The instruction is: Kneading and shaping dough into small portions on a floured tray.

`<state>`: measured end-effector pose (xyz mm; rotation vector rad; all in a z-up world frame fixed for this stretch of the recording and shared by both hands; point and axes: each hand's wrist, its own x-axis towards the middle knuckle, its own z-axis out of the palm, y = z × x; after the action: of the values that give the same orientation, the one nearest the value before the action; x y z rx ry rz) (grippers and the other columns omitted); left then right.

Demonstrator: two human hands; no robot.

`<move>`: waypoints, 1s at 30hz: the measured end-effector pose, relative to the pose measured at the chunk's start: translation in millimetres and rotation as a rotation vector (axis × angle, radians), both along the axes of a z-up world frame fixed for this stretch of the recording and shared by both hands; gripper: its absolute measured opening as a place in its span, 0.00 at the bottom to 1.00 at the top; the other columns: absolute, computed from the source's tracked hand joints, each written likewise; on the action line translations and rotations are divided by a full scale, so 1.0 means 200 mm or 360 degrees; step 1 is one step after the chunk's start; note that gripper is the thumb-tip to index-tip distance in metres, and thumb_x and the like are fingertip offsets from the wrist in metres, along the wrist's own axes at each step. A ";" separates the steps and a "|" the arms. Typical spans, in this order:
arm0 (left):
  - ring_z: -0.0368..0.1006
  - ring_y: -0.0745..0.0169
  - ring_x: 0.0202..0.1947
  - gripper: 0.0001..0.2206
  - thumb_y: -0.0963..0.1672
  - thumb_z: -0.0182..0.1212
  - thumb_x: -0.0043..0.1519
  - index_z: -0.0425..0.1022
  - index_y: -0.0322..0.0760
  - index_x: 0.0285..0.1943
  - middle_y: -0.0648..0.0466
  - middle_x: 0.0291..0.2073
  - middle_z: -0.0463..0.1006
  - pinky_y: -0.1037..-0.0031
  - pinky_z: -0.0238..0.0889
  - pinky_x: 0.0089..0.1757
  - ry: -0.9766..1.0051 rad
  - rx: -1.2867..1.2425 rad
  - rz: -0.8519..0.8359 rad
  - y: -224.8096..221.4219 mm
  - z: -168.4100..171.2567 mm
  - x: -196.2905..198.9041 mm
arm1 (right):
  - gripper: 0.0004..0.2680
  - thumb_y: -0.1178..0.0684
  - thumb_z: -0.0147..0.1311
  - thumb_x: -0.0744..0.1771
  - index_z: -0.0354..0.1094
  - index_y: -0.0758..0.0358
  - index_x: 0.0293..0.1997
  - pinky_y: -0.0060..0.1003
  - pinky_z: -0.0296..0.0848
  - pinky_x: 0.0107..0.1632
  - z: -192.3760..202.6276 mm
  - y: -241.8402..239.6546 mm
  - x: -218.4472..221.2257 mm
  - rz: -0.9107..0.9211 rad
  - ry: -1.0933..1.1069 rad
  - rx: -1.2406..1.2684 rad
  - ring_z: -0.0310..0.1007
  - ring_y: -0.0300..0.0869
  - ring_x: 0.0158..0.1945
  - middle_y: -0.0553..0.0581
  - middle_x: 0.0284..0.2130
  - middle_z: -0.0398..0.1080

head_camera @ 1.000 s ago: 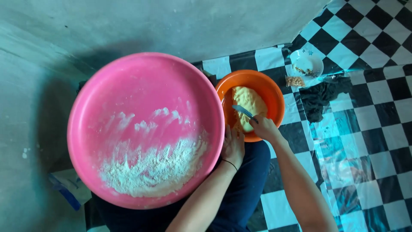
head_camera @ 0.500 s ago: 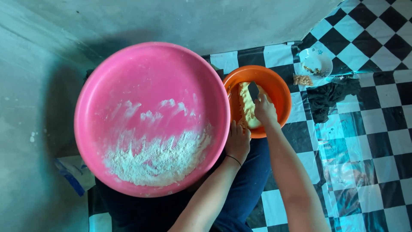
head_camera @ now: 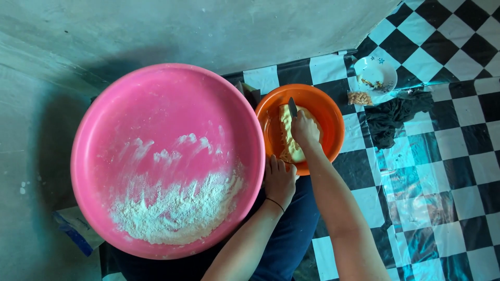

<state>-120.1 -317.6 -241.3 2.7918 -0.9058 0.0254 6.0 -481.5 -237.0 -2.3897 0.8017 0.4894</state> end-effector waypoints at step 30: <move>0.72 0.19 0.53 0.05 0.40 0.56 0.64 0.78 0.40 0.40 0.30 0.36 0.74 0.34 0.63 0.52 -0.0282 -0.0284 0.0024 0.01 0.04 0.02 | 0.16 0.53 0.45 0.68 0.71 0.71 0.59 0.61 0.75 0.53 0.06 0.04 0.08 0.0147 0.0353 0.0003 0.74 0.68 0.57 0.75 0.49 0.74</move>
<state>-116.4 -315.4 -233.7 2.6609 -0.8737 0.3435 22.1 -473.0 -225.7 -2.4068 0.7859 0.8037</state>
